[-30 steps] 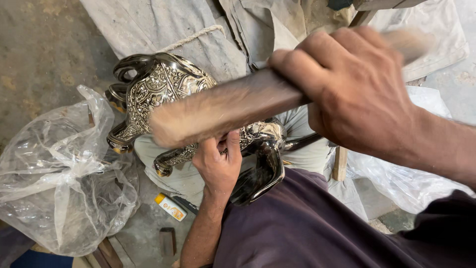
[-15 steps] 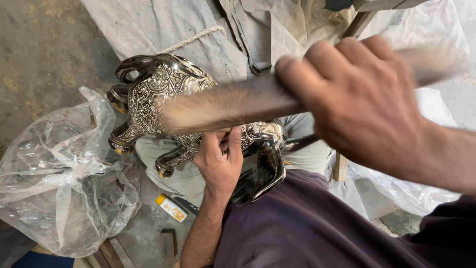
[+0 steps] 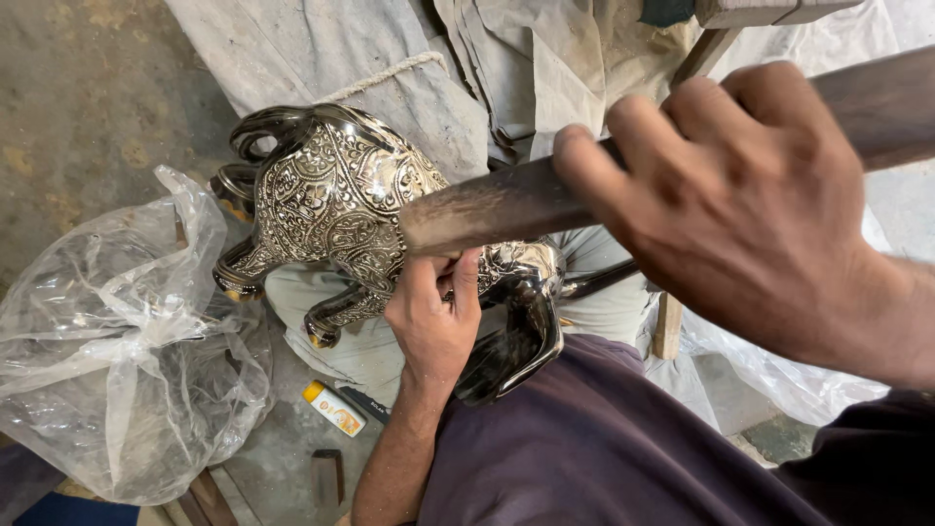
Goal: The person uses a wooden mallet and a metal chisel to engrave intricate patterns onto a silver-colored metal elephant statue. The person holds the chisel against the statue's surface and repeatedly strikes it with the mallet to create detailed designs.
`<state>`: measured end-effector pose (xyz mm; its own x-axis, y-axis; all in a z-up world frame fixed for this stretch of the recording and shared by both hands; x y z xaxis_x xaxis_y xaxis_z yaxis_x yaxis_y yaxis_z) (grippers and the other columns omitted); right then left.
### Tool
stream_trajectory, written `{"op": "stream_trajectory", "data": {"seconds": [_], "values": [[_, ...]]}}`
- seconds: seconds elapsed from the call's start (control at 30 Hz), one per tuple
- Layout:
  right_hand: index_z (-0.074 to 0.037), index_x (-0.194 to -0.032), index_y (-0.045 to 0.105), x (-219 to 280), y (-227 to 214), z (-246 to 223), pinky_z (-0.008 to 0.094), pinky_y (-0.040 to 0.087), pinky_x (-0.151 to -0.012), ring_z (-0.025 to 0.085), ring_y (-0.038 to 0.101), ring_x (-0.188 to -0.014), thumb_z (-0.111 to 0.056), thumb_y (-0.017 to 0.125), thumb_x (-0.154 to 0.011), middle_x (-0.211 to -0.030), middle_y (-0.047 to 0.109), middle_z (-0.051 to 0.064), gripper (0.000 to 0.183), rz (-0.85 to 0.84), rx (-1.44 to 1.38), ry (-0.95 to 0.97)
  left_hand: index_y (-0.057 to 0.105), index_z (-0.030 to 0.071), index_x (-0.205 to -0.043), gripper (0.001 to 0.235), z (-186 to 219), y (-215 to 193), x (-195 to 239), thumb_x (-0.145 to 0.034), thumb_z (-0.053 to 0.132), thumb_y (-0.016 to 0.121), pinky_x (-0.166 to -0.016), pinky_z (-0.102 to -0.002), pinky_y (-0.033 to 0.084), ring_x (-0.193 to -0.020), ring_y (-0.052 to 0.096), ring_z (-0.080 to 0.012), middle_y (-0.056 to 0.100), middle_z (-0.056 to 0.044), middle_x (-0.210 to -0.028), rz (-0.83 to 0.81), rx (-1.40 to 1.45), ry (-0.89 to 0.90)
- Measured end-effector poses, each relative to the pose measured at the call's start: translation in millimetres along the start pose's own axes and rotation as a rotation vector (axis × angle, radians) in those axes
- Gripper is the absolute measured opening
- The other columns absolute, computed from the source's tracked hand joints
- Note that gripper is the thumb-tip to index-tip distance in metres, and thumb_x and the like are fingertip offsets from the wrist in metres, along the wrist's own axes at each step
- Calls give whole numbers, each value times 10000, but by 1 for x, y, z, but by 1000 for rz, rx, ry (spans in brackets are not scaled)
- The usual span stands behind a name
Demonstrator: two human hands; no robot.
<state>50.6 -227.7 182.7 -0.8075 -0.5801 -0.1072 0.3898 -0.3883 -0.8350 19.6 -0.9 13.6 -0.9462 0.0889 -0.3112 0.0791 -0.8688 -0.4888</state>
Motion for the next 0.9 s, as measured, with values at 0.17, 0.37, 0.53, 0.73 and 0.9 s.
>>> {"op": "stream_trajectory", "data": {"seconds": [0.17,0.37,0.53,0.73,0.9], "values": [[-151,-1189,590,0,10,-3,318,448,-780,119,537,-779,-201,582,-1048,-918,565,-10,150,33,-466,111,665,6,-1014,192,0,0,0,-1015,188,729,-617,-308,556,-698,688,-153,699,-60,-865,-3,-60,24],[-156,-1197,633,-6,0,0,318,432,-754,146,565,-757,-229,635,-1006,-879,606,1,205,-1,-386,88,649,-9,-1000,224,-1,3,0,-1016,195,740,-583,-287,556,-661,677,-129,688,-58,-824,-10,-2,-46],[-189,-1171,678,-7,-3,-1,334,437,-705,152,577,-695,-128,689,-872,-843,655,1,305,102,-294,77,631,13,-978,220,-1,1,-1,-1028,202,731,-610,-302,560,-696,693,-158,676,-71,-842,8,-92,52],[-228,-1201,684,-5,-1,-2,345,485,-766,137,602,-711,-147,656,-1022,-844,662,-28,199,81,-141,48,634,-11,-1025,229,1,1,-2,-1032,201,717,-595,-294,566,-704,702,-153,683,-73,-860,-17,-39,6],[-186,-1138,676,-6,-1,-1,333,474,-717,124,596,-664,-179,629,-1020,-782,634,-20,128,7,-171,85,641,3,-1026,212,6,-1,-5,-1021,193,733,-591,-314,548,-671,670,-160,670,-71,-837,-29,-39,-29]]}}
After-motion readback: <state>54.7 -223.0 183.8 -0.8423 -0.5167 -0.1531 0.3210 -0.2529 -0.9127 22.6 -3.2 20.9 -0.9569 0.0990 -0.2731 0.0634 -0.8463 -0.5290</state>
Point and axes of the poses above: each hand's wrist, its own x-axis away from the middle knuckle, its own y-axis out of the palm, z = x × y, the point moved 2 cm from there along -x, towards the middle knuckle
